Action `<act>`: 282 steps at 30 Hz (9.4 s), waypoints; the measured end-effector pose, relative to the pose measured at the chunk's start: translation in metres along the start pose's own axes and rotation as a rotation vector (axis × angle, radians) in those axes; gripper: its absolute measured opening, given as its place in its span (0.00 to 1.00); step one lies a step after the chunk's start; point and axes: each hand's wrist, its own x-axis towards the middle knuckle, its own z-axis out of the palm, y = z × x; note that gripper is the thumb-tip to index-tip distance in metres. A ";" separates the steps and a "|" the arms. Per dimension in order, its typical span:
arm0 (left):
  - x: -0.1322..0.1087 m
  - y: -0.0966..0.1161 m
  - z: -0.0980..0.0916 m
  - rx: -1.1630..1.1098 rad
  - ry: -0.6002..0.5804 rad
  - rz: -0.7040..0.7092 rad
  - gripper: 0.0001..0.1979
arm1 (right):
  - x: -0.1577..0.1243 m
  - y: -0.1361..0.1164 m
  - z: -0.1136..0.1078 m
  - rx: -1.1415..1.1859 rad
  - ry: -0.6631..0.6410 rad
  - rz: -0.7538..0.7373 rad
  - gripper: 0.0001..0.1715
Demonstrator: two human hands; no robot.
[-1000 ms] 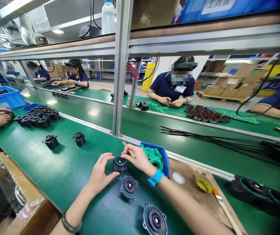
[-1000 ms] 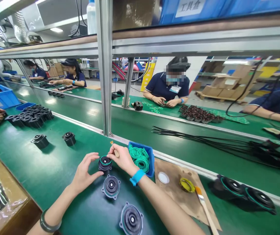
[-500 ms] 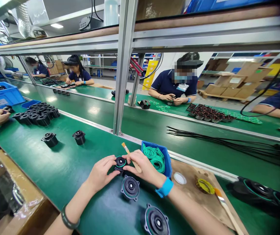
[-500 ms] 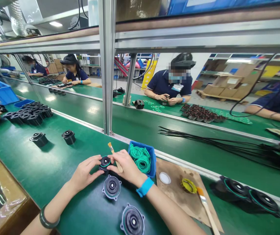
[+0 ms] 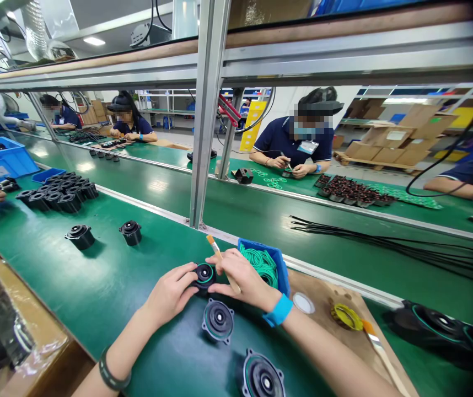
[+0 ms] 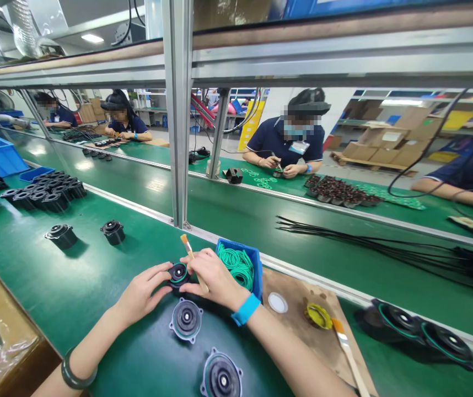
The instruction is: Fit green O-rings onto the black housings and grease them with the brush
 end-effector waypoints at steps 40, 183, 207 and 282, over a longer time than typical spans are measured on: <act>-0.004 0.009 0.035 -0.036 0.128 0.010 0.15 | -0.029 -0.013 -0.002 -0.155 0.042 -0.305 0.08; -0.019 0.162 0.065 -0.803 -0.078 -0.502 0.39 | -0.095 -0.153 -0.044 -0.356 0.231 0.429 0.23; -0.027 0.165 0.055 -0.556 -0.096 -0.180 0.34 | -0.106 -0.154 -0.081 0.158 0.240 0.580 0.29; 0.043 0.257 0.131 -0.980 -0.553 -0.068 0.45 | -0.280 -0.192 -0.085 -0.294 0.764 1.153 0.38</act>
